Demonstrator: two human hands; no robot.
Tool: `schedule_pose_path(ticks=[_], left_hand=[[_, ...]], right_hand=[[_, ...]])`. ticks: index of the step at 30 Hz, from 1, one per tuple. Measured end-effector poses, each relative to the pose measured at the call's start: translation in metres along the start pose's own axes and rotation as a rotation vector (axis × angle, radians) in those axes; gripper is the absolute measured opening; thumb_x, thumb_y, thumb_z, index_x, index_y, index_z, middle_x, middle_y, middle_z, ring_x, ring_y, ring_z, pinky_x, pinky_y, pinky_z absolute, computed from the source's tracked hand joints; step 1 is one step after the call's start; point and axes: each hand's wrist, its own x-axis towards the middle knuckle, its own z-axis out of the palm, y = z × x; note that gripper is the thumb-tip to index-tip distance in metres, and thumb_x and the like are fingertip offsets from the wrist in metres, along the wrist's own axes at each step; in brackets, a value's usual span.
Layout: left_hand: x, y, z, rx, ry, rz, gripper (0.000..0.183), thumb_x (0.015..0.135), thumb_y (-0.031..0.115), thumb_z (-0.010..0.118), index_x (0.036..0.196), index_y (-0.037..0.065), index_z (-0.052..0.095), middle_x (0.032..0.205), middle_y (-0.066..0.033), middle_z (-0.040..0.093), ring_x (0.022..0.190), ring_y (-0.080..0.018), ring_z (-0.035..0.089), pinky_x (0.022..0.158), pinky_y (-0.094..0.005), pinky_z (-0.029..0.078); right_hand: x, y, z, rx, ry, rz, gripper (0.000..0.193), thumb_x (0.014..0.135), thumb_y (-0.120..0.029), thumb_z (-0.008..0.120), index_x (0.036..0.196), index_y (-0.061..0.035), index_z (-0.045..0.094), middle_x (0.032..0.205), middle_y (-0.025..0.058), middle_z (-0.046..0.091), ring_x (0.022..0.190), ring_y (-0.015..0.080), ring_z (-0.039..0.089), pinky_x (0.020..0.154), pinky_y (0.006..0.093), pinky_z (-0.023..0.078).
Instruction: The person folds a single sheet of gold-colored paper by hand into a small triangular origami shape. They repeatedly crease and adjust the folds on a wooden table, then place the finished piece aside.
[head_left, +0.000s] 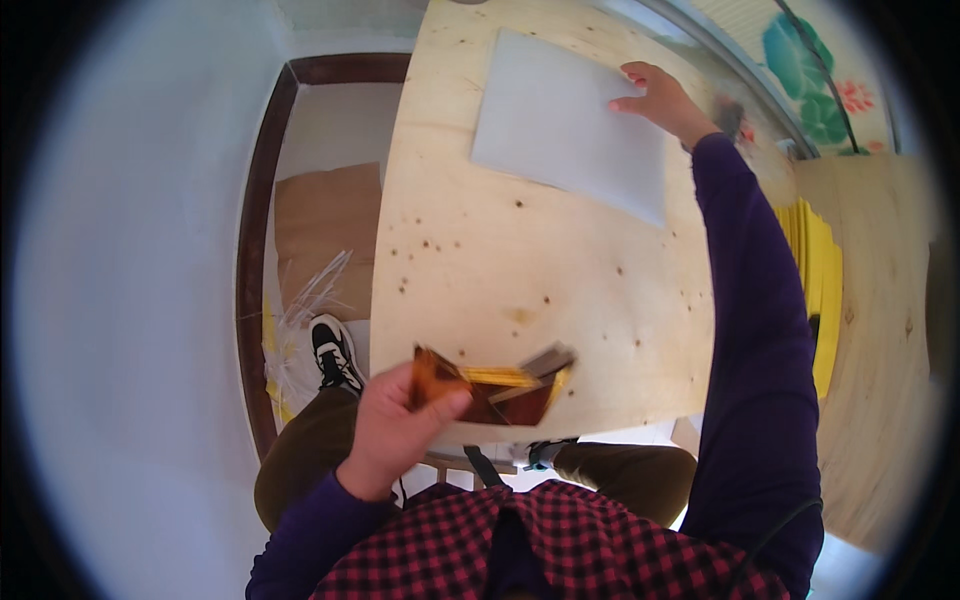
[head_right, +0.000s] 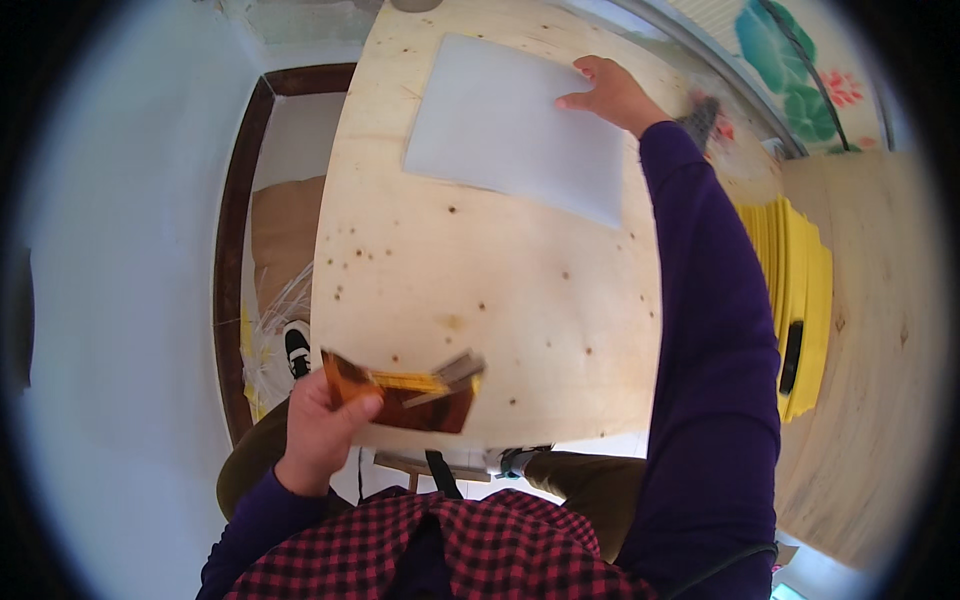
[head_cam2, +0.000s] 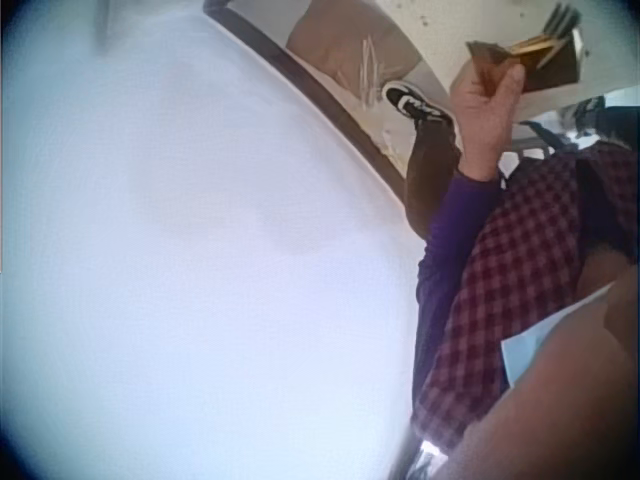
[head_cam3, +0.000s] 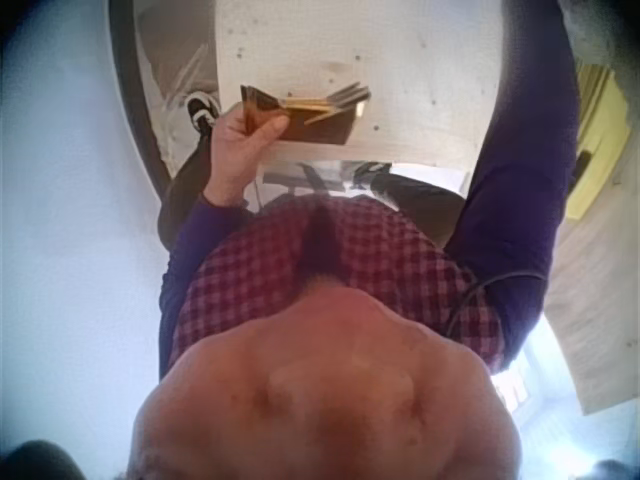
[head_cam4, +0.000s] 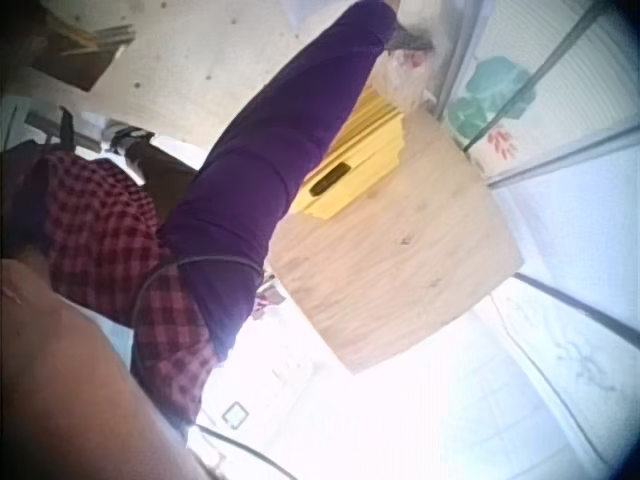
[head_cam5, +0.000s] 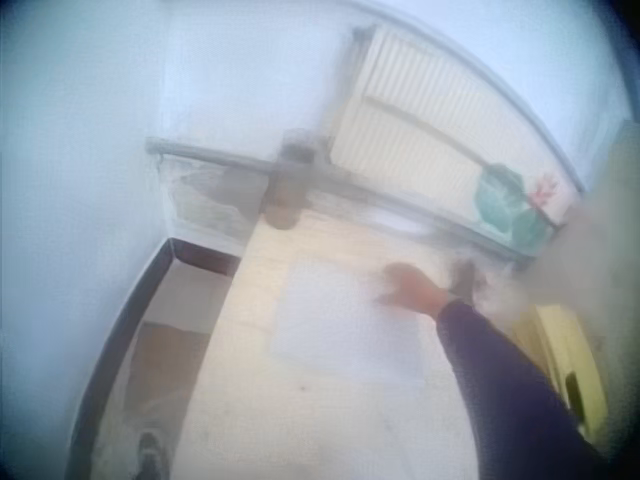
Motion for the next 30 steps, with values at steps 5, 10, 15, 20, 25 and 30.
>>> schedule_pose_path(ticks=[5, 10, 15, 20, 25, 30], left_hand=[[0.028, 0.019, -0.001, -0.080, -0.236, -0.108, 0.022, 0.092, 0.002, 0.068, 0.113, -0.005, 0.067, 0.083, 0.0023, 0.064, 0.075, -0.0019, 0.053, 0.069, -0.0189, 0.044], [0.042, 0.026, -0.007, -0.243, -0.310, -0.260, 0.026, 0.092, -0.003, 0.065, 0.117, -0.008, 0.065, 0.099, -0.0081, 0.071, 0.090, -0.0090, 0.065, 0.080, -0.0228, 0.053], [0.044, 0.018, -0.009, -0.201, -0.340, -0.290, 0.024, 0.092, -0.003, 0.064, 0.115, -0.007, 0.066, 0.099, -0.0105, 0.073, 0.090, -0.0115, 0.068, 0.080, -0.0251, 0.054], [0.044, 0.009, -0.011, -0.036, -0.423, -0.253, 0.023, 0.087, -0.007, 0.067, 0.110, -0.005, 0.067, 0.106, -0.0168, 0.072, 0.098, -0.0192, 0.069, 0.087, -0.0301, 0.053], [0.042, 0.008, -0.004, -0.057, -0.204, -0.274, 0.021, 0.090, 0.000, 0.068, 0.111, -0.002, 0.066, 0.100, -0.0067, 0.071, 0.094, -0.0117, 0.065, 0.085, -0.0263, 0.052], [0.051, 0.009, 0.020, 0.085, 0.088, -0.354, 0.016, 0.092, 0.011, 0.072, 0.103, 0.004, 0.064, 0.093, 0.0029, 0.064, 0.081, -0.0031, 0.053, 0.074, -0.0209, 0.044]], right_hand=[[0.027, 0.001, -0.003, -0.039, -0.188, 0.046, 0.064, 0.069, -0.028, 0.088, 0.120, -0.0012, 0.060, 0.117, 0.0162, 0.062, 0.114, 0.0297, 0.059, 0.096, 0.0370, 0.048], [0.036, -0.005, -0.009, -0.105, -0.304, 0.060, 0.062, 0.068, -0.027, 0.088, 0.118, -0.0019, 0.060, 0.117, 0.0156, 0.061, 0.114, 0.0293, 0.058, 0.096, 0.0372, 0.048], [0.040, -0.006, -0.010, -0.150, -0.259, -0.021, 0.063, 0.068, -0.027, 0.088, 0.119, -0.0027, 0.060, 0.120, 0.0168, 0.062, 0.116, 0.0315, 0.058, 0.096, 0.0400, 0.048], [0.044, 0.014, -0.007, -0.144, -0.285, -0.049, 0.058, 0.071, -0.028, 0.086, 0.118, -0.0049, 0.062, 0.117, 0.0154, 0.064, 0.115, 0.0340, 0.059, 0.097, 0.0412, 0.047], [0.045, 0.025, 0.006, -0.149, -0.264, -0.525, 0.036, 0.075, -0.031, 0.078, 0.093, -0.0069, 0.060, 0.097, 0.0144, 0.057, 0.099, 0.0346, 0.052, 0.088, 0.0459, 0.041], [-0.029, -0.020, -0.003, 0.075, -0.045, -0.009, 0.051, 0.074, -0.029, 0.084, 0.116, -0.0066, 0.064, 0.115, 0.0147, 0.065, 0.114, 0.0372, 0.058, 0.096, 0.0434, 0.048]])
